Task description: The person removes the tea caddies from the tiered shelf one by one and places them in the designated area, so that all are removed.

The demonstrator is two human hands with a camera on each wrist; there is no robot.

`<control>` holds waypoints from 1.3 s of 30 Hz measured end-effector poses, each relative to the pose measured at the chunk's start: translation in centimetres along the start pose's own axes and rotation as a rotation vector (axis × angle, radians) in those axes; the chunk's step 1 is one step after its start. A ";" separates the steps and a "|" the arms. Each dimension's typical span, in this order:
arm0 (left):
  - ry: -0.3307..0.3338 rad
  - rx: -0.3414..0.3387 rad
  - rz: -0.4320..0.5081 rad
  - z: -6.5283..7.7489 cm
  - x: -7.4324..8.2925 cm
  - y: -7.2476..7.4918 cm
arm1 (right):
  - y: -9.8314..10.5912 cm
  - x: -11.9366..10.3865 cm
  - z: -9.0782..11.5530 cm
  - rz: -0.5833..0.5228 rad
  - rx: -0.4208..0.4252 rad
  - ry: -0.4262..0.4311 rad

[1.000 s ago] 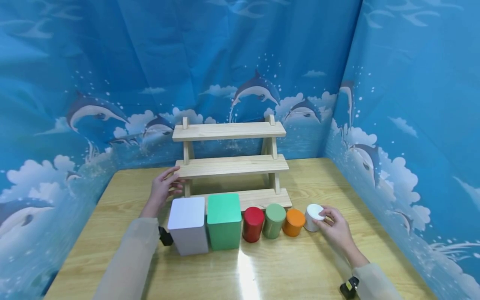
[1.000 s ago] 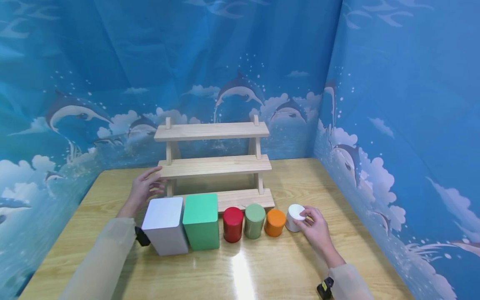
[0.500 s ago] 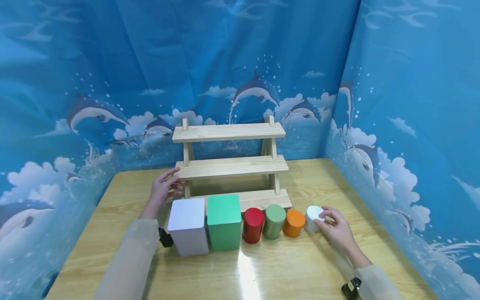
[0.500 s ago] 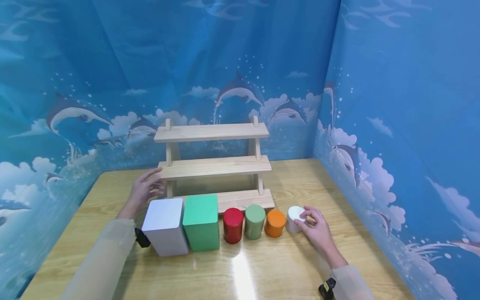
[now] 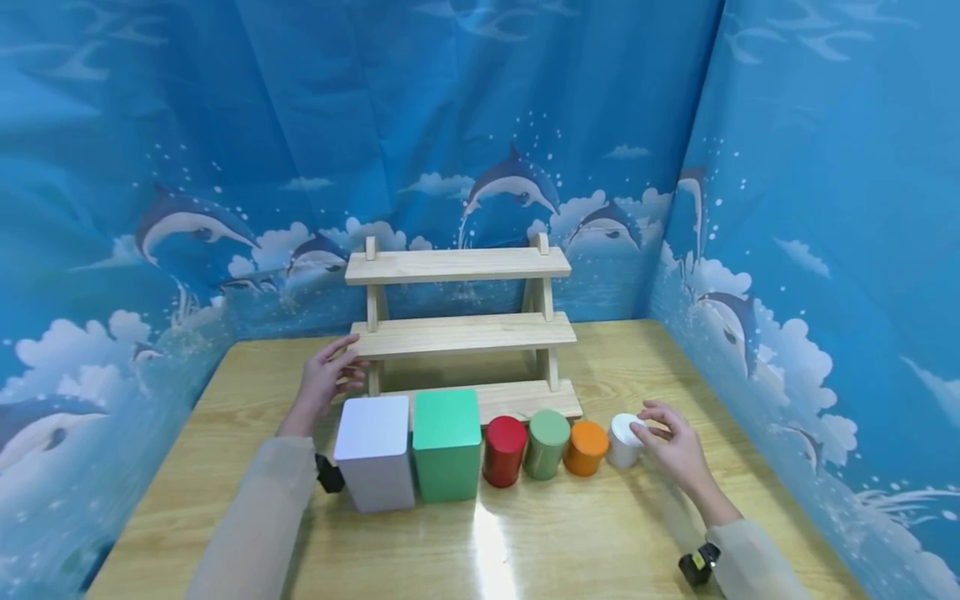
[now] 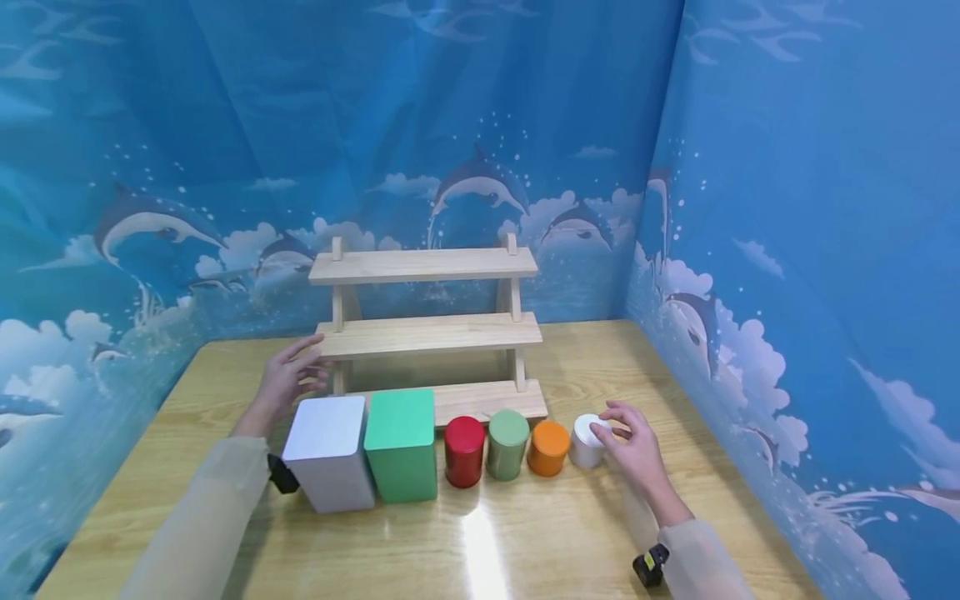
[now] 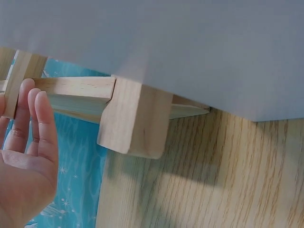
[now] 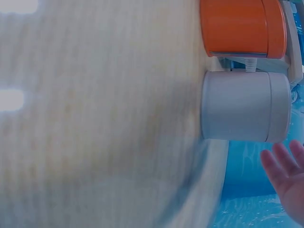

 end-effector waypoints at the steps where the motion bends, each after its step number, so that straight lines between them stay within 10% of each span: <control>1: -0.001 0.002 -0.004 0.0 0.0 0.0 | 0.0 -0.1 -0.1 0.001 0.003 0.001; 39: 0.115 -0.040 -0.089 -0.2 1.0 1.3 | 0.2 -7.7 -3.2 -0.054 -0.034 0.128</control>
Point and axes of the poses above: each hand's wrist, its own z-axis away from the middle knuckle, its own y-axis out of the back of the hand, x = y × z, the point moved 5 cm from there along -z, towards the middle knuckle, and after that the axes turned 13 degrees about z, right-handed, at the moved point
